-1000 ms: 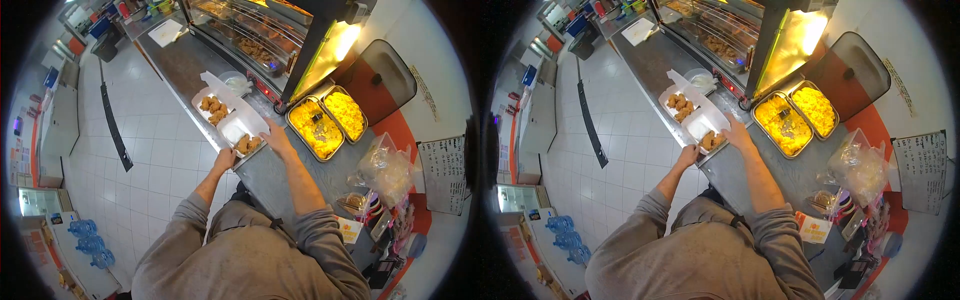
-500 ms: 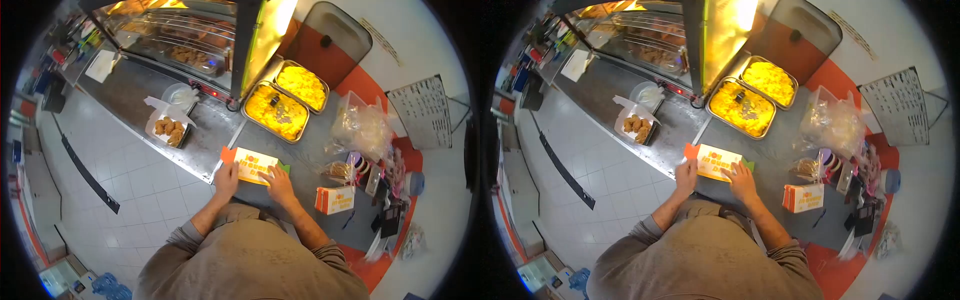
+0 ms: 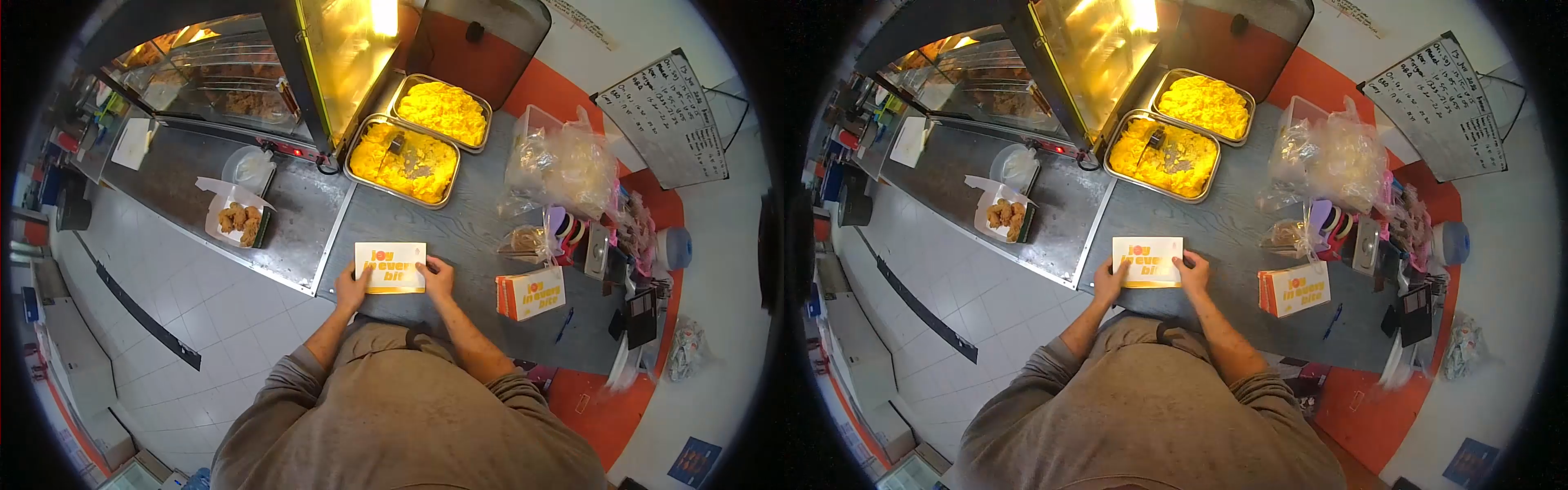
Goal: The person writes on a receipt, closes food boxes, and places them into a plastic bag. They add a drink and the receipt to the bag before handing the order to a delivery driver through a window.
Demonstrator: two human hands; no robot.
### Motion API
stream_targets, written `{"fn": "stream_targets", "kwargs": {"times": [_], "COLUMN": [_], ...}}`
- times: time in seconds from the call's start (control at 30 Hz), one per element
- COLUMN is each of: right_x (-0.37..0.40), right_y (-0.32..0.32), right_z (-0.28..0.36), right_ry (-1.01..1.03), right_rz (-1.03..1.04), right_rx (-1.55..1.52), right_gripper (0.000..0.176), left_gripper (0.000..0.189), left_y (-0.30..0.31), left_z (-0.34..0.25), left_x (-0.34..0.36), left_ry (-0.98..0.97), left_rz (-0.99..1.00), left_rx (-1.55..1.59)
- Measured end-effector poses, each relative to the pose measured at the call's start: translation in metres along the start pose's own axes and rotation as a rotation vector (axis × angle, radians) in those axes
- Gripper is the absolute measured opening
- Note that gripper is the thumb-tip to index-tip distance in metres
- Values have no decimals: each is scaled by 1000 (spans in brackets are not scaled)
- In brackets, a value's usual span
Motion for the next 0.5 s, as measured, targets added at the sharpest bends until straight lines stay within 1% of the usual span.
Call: {"fn": "stream_targets", "kwargs": {"times": [0.03,0.07,0.13,0.17,0.2,0.27,0.3,0.4,0.5], "right_x": [-2,-7,-11,-9,-10,-13,-16,-20,-24], "right_y": [9,14,21,24,27,27,25,24,21], "right_z": [6,15,29,43,48,56,52,46,39], "right_ry": [-95,-97,-70,-57,-62,-16,-58,-72,-63], "right_rz": [18,23,124,183,186,215,263,211,210], "right_rx": [150,145,-50,28,28,108,89,64,76], "right_gripper": [32,32,32,33,33,35,38,36,35], "left_gripper": [43,43,44,44,44,44,46,47,49], "left_y": [3,10,27,27,27,31,35,34,34], "left_z": [5,-2,-30,-21,-19,-18,-49,-48,-43], "left_x": [-3,-2,6,6,7,6,13,7,3], "left_ry": [50,49,-67,62,67,11,61,91,104], "left_rz": [-20,-24,-29,36,34,-53,-6,22,3], "left_rx": [150,145,126,112,109,84,97,33,57]}}
Point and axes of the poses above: each hand's wrist, its own x-axis away from the middle knuckle, its own y-axis out of the back of the hand, z = x × y, the point moved 5 cm from there along -x, towards the middle knuckle, and after that the axes turned 13 degrees about -z, right-handed, at the moved point
